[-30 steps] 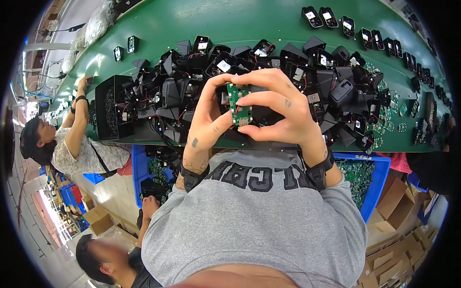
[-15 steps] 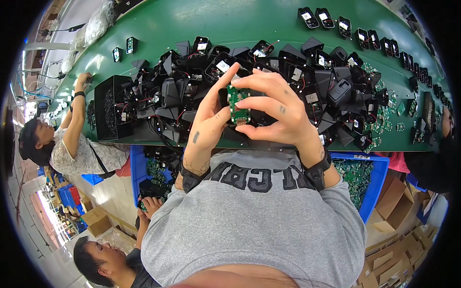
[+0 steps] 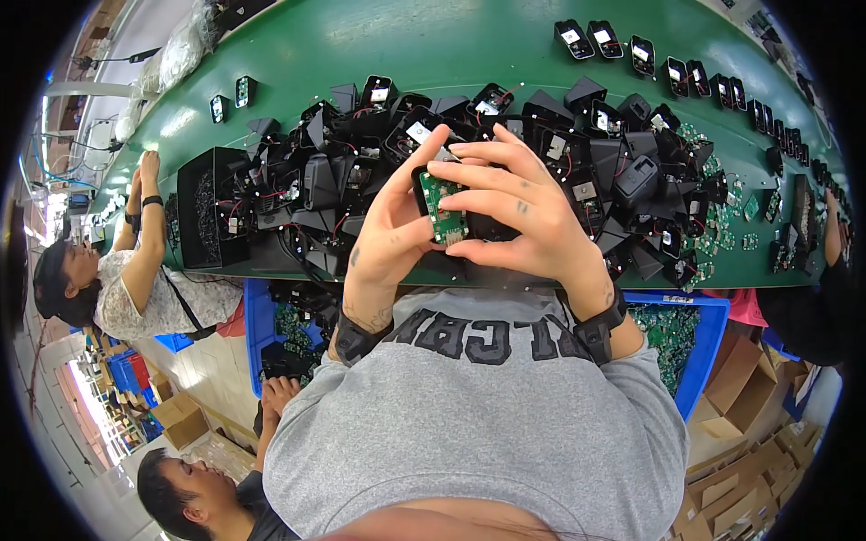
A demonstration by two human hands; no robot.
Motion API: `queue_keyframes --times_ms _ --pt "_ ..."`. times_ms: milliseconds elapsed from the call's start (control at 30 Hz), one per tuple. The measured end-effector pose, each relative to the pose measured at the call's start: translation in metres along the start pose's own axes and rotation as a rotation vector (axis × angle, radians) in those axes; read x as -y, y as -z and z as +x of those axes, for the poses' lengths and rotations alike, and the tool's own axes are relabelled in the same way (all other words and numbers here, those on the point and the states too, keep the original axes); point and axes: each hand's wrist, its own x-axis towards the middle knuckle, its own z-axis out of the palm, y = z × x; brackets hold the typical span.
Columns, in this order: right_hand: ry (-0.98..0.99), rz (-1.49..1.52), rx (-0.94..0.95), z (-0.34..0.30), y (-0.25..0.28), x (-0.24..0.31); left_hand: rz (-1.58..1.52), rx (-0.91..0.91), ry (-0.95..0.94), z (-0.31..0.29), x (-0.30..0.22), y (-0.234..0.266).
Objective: Assemble small circuit boards into black plastic housings on a production line.
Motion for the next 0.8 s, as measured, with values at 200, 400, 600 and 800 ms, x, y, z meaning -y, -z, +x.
queue_keyframes --times_ms 200,400,600,800 --pt "-0.078 -0.104 0.067 0.002 0.001 0.004 0.183 -0.010 -0.047 -0.001 0.003 0.004" --pt "-0.377 0.611 -0.303 0.004 -0.009 0.014 0.218 0.048 -0.047 -0.007 0.000 -0.015" --pt "-0.741 0.859 -0.205 -0.005 -0.009 0.016 0.186 0.003 0.023 -0.008 0.009 -0.019" --pt "-0.716 0.861 -0.154 -0.010 0.006 0.016 0.253 0.022 0.030 -0.005 0.013 -0.028"
